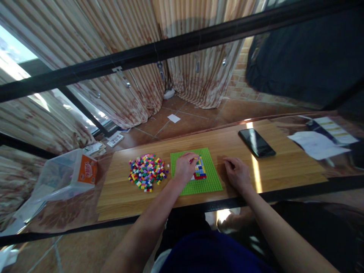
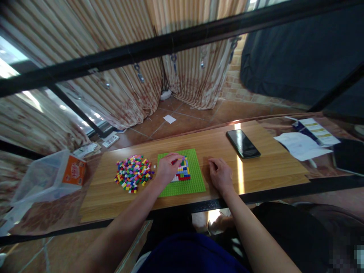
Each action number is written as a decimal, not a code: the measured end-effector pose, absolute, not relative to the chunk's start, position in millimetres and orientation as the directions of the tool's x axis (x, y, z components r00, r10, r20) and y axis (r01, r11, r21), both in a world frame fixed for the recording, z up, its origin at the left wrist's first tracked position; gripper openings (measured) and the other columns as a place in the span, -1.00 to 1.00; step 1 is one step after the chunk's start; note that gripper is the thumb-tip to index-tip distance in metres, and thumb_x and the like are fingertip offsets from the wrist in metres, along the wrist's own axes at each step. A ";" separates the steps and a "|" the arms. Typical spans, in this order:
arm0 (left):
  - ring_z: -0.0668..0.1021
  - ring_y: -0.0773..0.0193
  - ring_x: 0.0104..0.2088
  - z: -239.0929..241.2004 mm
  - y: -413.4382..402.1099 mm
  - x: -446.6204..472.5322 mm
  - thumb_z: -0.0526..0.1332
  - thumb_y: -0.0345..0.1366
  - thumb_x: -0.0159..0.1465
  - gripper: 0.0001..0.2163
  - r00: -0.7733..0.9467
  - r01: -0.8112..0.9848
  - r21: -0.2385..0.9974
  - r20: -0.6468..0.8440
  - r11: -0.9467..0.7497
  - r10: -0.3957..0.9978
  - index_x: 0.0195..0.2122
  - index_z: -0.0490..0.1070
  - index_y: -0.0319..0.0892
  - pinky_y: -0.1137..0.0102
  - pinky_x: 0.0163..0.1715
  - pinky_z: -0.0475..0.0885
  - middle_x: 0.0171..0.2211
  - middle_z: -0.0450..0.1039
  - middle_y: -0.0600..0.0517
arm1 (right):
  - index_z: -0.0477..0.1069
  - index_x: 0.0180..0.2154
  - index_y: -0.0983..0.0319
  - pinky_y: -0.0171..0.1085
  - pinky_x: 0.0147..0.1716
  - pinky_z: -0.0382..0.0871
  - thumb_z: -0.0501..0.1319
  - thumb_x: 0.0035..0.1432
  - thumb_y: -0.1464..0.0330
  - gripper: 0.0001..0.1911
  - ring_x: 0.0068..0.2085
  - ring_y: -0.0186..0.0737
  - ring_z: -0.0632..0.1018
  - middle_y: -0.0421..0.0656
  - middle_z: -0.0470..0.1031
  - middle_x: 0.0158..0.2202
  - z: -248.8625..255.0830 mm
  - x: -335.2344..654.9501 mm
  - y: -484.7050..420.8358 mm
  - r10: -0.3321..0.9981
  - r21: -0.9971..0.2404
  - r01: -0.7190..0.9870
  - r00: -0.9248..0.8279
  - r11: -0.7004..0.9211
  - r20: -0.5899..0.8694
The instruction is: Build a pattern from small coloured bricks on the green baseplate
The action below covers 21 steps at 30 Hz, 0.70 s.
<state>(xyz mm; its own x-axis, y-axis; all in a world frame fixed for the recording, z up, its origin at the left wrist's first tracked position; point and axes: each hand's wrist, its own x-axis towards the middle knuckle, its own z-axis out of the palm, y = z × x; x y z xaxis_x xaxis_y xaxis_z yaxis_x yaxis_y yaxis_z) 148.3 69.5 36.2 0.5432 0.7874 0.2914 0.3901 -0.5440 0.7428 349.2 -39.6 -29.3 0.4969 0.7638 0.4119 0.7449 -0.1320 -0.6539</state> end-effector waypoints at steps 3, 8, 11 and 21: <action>0.59 0.26 -0.15 36.7 70.4 149.1 0.21 -0.45 0.29 -0.85 0.539 0.404 0.715 0.319 -0.571 0.780 -0.27 0.59 -0.15 0.33 -0.04 0.50 -0.23 0.58 -0.01 | 0.54 -0.26 0.20 -0.15 -0.25 0.41 0.10 0.26 0.28 -0.75 -0.25 -0.11 0.56 -0.05 0.59 -0.25 -28.1 348.4 -39.8 0.761 -0.651 0.747 0.499 -0.136 0.414; 0.58 0.27 -0.16 40.9 68.0 149.5 0.14 -0.49 0.31 -0.80 0.568 0.445 0.666 0.307 -0.598 0.764 -0.23 0.57 -0.17 0.36 -0.04 0.48 -0.21 0.55 -0.02 | 0.53 -0.26 0.20 -0.15 -0.25 0.40 0.10 0.27 0.27 -0.75 -0.25 -0.11 0.56 -0.06 0.59 -0.27 -27.1 348.3 -39.7 0.764 -0.652 0.746 0.497 -0.133 0.413; 0.58 0.27 -0.17 42.0 65.8 149.6 0.13 -0.48 0.32 -0.80 0.578 0.479 0.643 0.281 -0.597 0.766 -0.23 0.56 -0.16 0.36 -0.05 0.47 -0.22 0.55 0.00 | 0.53 -0.27 0.21 -0.15 -0.24 0.40 0.10 0.27 0.26 -0.74 -0.26 -0.12 0.55 -0.05 0.58 -0.28 -26.6 348.0 -39.7 0.763 -0.667 0.735 0.498 -0.121 0.411; 0.56 0.24 -0.17 40.2 66.7 152.6 0.17 -0.44 0.30 -0.85 0.557 0.511 0.652 0.244 -0.559 0.794 -0.26 0.54 -0.13 0.34 -0.04 0.45 -0.25 0.53 0.01 | 0.54 -0.26 0.19 -0.12 -0.22 0.41 0.09 0.27 0.24 -0.72 -0.25 -0.10 0.55 -0.04 0.58 -0.26 -26.2 347.9 -39.8 0.767 -0.681 0.720 0.512 -0.136 0.388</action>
